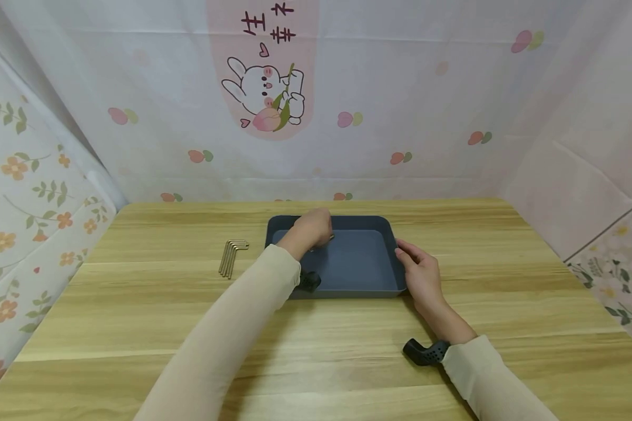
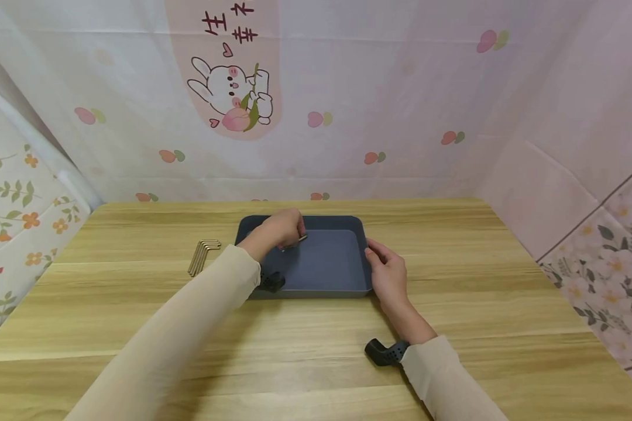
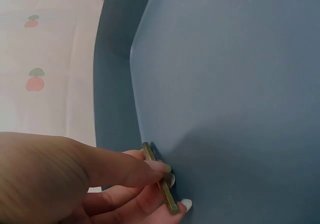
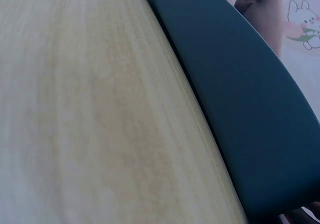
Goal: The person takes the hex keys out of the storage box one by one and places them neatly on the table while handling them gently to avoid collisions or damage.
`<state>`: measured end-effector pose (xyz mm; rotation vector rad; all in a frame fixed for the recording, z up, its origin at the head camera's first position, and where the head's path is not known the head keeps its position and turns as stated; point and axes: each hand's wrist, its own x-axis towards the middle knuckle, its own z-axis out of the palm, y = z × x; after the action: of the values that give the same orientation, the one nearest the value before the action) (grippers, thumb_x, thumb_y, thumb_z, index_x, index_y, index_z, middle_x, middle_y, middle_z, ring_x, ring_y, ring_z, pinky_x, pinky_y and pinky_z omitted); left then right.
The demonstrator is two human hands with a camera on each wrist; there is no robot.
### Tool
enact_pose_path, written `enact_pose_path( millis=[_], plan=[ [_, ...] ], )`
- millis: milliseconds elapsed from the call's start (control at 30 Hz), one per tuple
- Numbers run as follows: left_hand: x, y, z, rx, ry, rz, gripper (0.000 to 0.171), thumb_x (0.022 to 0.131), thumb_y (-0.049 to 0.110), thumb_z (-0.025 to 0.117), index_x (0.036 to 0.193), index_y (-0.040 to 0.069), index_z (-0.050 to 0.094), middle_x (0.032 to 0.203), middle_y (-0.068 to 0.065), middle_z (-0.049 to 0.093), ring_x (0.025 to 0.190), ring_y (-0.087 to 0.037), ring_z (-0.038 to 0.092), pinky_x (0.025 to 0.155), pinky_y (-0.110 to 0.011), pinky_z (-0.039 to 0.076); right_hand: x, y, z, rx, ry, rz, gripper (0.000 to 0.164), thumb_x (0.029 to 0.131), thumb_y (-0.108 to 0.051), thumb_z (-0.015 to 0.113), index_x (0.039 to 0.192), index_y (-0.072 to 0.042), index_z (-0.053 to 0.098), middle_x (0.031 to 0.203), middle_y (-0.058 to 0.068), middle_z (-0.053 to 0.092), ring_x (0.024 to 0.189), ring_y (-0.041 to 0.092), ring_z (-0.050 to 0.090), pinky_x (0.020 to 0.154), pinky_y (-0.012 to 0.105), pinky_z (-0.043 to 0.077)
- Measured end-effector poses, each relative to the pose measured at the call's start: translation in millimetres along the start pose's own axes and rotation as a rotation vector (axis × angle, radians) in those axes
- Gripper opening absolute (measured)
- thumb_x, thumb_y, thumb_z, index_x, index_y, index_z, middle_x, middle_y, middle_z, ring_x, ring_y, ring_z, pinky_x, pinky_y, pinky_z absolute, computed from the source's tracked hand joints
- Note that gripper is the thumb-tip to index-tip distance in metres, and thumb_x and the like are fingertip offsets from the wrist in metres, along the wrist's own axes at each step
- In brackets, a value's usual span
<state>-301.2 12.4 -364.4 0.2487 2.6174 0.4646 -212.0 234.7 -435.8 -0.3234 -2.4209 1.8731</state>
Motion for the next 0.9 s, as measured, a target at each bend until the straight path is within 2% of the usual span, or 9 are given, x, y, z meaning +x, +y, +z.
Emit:
enact_pose_path(
  millis=[133,200,300,367,400,500,633,800,900],
  plan=[
    [-2.7,-6.9,2.2,0.005,0.032,0.041,0.048,0.105,0.011,0.046,0.058,0.016,0.038,0.055,0.002,0.028,0.051,-0.014,0.025,0.050,-0.028,0.029,0,1,-1,-0.001,0.001,-0.002,0.042,0.106,-0.023,0.053,0.146,-0.010,0.055,0.152,0.008,0.053,0.141,0.017,0.046,0.103,0.016,0.039],
    [-6.2,-11.2,2.6,-0.002,0.054,0.075,0.039,0.103,0.007,0.050,0.065,0.013,0.051,0.066,0.001,0.048,0.058,-0.014,0.034,0.055,-0.029,0.033,0,1,-1,-0.002,0.001,-0.006,0.042,0.106,-0.023,0.053,0.146,-0.010,0.055,0.152,0.008,0.053,0.140,0.017,0.046,0.102,0.015,0.039],
    [-12.8,-17.8,2.9,-0.010,0.081,0.114,0.017,0.100,0.002,0.054,0.094,0.010,0.069,0.104,-0.004,0.067,0.077,-0.017,0.053,0.065,-0.030,0.042,0,1,0,-0.001,0.002,-0.005,0.042,0.106,-0.023,0.053,0.146,-0.010,0.055,0.152,0.008,0.053,0.140,0.018,0.046,0.100,0.013,0.039],
    [-18.0,-22.3,2.9,-0.020,0.099,0.128,0.024,0.101,0.001,0.053,0.117,0.009,0.068,0.127,-0.006,0.065,0.092,-0.019,0.059,0.073,-0.032,0.047,0,2,0,0.003,0.003,-0.001,0.042,0.106,-0.022,0.053,0.146,-0.010,0.055,0.151,0.008,0.053,0.140,0.018,0.047,0.098,0.011,0.039],
    [-19.8,-24.4,2.7,-0.020,0.106,0.132,0.027,0.101,0.001,0.051,0.121,0.009,0.067,0.130,-0.007,0.065,0.096,-0.020,0.061,0.075,-0.032,0.048,0,2,-1,0.002,0.004,0.002,0.042,0.106,-0.022,0.053,0.146,-0.010,0.055,0.151,0.008,0.053,0.140,0.018,0.046,0.098,0.012,0.039],
    [-25.8,-32.5,0.3,-0.028,0.135,0.146,0.028,0.102,0.002,0.048,0.123,0.008,0.066,0.129,-0.008,0.065,0.099,-0.023,0.063,0.079,-0.035,0.051,0,1,0,0.000,0.008,0.002,0.041,0.106,-0.022,0.053,0.146,-0.010,0.055,0.151,0.008,0.054,0.139,0.018,0.047,0.097,0.011,0.039],
    [-34.7,-41.6,-4.2,-0.030,0.195,0.160,0.027,0.100,0.001,0.053,0.122,0.006,0.067,0.124,-0.009,0.068,0.100,-0.023,0.064,0.084,-0.036,0.052,0,1,1,-0.003,0.011,-0.001,0.041,0.106,-0.023,0.053,0.146,-0.010,0.056,0.151,0.008,0.054,0.138,0.017,0.047,0.095,0.009,0.039],
    [-48.5,-53.6,-10.5,-0.118,0.230,0.160,0.032,0.093,-0.005,0.058,0.123,0.003,0.064,0.102,-0.012,0.069,0.078,-0.021,0.060,0.063,-0.029,0.048,0,1,0,-0.010,0.010,-0.004,0.042,0.106,-0.024,0.053,0.146,-0.010,0.055,0.151,0.008,0.054,0.138,0.017,0.047,0.095,0.009,0.039],
    [-58.6,-60.7,-13.4,-0.180,0.238,0.188,0.037,0.092,-0.008,0.058,0.127,0.003,0.062,0.095,-0.011,0.066,0.073,-0.019,0.056,0.058,-0.026,0.043,0,0,1,-0.011,0.012,-0.003,0.041,0.106,-0.023,0.053,0.146,-0.010,0.056,0.151,0.008,0.054,0.138,0.017,0.047,0.095,0.008,0.039]
  ],
)
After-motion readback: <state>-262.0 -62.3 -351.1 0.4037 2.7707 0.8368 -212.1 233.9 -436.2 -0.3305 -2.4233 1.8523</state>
